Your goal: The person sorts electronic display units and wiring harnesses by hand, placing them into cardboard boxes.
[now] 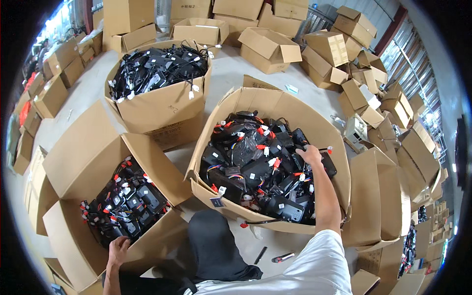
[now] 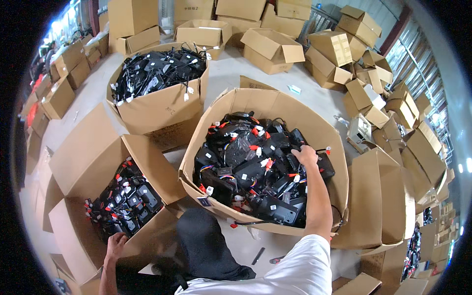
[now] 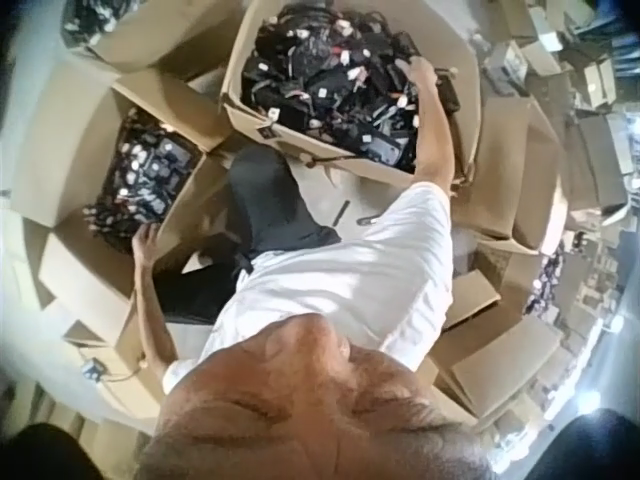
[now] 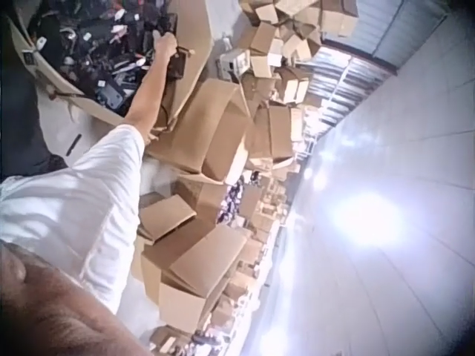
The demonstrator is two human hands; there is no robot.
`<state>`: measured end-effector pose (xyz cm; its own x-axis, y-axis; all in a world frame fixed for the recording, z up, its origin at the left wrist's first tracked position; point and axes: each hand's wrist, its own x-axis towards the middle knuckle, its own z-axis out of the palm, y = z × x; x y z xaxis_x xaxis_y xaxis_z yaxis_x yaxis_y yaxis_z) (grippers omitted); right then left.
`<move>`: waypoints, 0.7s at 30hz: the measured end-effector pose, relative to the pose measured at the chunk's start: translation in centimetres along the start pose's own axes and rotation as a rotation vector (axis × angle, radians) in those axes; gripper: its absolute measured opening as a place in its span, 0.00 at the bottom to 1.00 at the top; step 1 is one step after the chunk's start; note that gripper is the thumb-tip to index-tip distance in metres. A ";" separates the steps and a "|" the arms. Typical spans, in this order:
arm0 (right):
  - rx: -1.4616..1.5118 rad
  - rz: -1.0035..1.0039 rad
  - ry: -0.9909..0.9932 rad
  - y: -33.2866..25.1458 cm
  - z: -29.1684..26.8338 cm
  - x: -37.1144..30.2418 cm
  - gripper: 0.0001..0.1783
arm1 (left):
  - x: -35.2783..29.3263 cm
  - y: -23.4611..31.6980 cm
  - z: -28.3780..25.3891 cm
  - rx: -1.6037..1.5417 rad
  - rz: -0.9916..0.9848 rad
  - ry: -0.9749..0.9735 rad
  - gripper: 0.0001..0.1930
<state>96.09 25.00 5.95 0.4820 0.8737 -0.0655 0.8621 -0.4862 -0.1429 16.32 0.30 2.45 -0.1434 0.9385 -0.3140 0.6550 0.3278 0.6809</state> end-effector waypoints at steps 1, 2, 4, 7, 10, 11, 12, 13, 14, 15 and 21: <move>-0.038 -0.025 0.003 0.0 -0.2 0.1 0.33 | -0.1 0.3 -0.1 0.012 0.025 -0.019 0.12; -0.116 -0.070 -0.025 -0.1 -0.7 0.5 0.30 | -0.3 0.9 0.0 -0.006 0.008 -0.005 0.12; -0.193 -0.123 -0.048 -0.7 -1.1 1.3 0.28 | -0.4 0.7 0.0 0.033 0.049 0.038 0.12; -0.372 -0.192 -0.041 -2.3 -0.6 1.9 0.26 | -1.1 0.5 0.3 0.058 0.077 0.118 0.12; -0.340 -0.047 0.037 -1.4 0.8 1.1 0.17 | -1.7 1.7 0.4 0.063 0.079 0.174 0.12; -0.353 -0.021 0.060 -0.8 1.2 1.0 0.16 | -1.5 2.1 0.5 0.085 0.100 0.169 0.12; -0.353 -0.035 0.075 -0.7 1.0 0.9 0.16 | -1.5 2.1 0.7 0.073 0.099 0.185 0.12; -0.382 -0.060 0.050 -0.4 1.0 0.7 0.17 | -1.6 1.8 0.9 0.082 0.081 0.203 0.12; -0.411 -0.086 0.021 -0.5 0.8 0.3 0.18 | -1.8 1.5 0.8 0.094 0.061 0.218 0.12; -0.413 -0.092 0.024 -0.2 0.6 0.0 0.18 | -1.9 1.3 0.6 0.090 0.058 0.223 0.12; 0.418 -0.281 0.429 -2.2 -10.9 -4.8 0.25 | -2.0 1.1 -0.1 0.093 0.099 0.204 0.12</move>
<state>93.56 21.73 17.33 0.3413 0.8423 0.4172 0.8725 -0.1187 -0.4740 17.25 -1.17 3.83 -0.2158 0.9712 -0.1015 0.7377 0.2302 0.6347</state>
